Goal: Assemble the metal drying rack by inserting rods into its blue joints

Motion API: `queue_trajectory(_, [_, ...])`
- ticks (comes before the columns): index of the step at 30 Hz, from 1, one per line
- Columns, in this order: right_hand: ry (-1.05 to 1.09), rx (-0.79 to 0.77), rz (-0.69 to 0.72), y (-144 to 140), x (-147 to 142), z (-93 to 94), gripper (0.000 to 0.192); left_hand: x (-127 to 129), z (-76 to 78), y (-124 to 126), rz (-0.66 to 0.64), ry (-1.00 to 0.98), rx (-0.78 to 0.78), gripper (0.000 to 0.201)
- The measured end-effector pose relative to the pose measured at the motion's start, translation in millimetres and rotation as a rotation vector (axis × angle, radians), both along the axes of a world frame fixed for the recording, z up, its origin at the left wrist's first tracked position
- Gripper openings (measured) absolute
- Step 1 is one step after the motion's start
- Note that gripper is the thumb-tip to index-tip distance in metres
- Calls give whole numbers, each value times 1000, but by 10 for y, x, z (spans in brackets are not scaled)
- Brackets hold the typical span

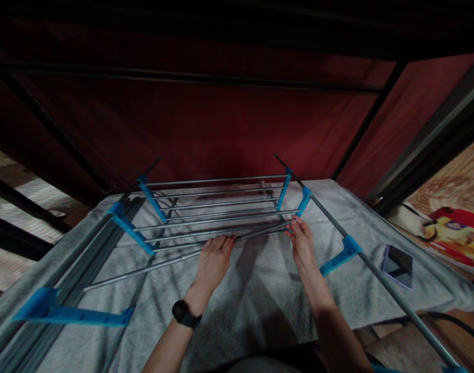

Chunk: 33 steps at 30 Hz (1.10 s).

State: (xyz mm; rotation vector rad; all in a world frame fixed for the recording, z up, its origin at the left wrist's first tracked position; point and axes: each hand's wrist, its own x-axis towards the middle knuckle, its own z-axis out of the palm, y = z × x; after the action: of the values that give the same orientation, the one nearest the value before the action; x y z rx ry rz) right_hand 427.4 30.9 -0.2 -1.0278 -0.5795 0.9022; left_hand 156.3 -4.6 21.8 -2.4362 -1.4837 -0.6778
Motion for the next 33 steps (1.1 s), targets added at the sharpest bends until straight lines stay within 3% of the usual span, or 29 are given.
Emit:
queue_trajectory(7, [-46, 7, 67, -27, 11, -10, 42, -1, -131, -23, 1, 0, -20, 30])
queue_trajectory(12, [-23, -44, 85, -72, -12, -140, 42, -47, -301, -23, -1, 26, -88, 29])
queue_trajectory(17, [33, -120, 75, -102, -26, -399, 42, -81, -469, -11, -7, 40, -181, 28])
queue_trajectory(26, [-38, -227, 49, -224, -12, -1055, 38, -145, -849, -47, -51, 92, -313, 42])
queue_trajectory(29, [-61, -247, 65, -248, 0, -1177, 38, -169, -983, -64, -73, 93, -348, 51])
queue_trajectory(33, [-124, -254, 97, -246, 31, -1277, 38, -181, -1055, -80, -92, 92, -374, 49])
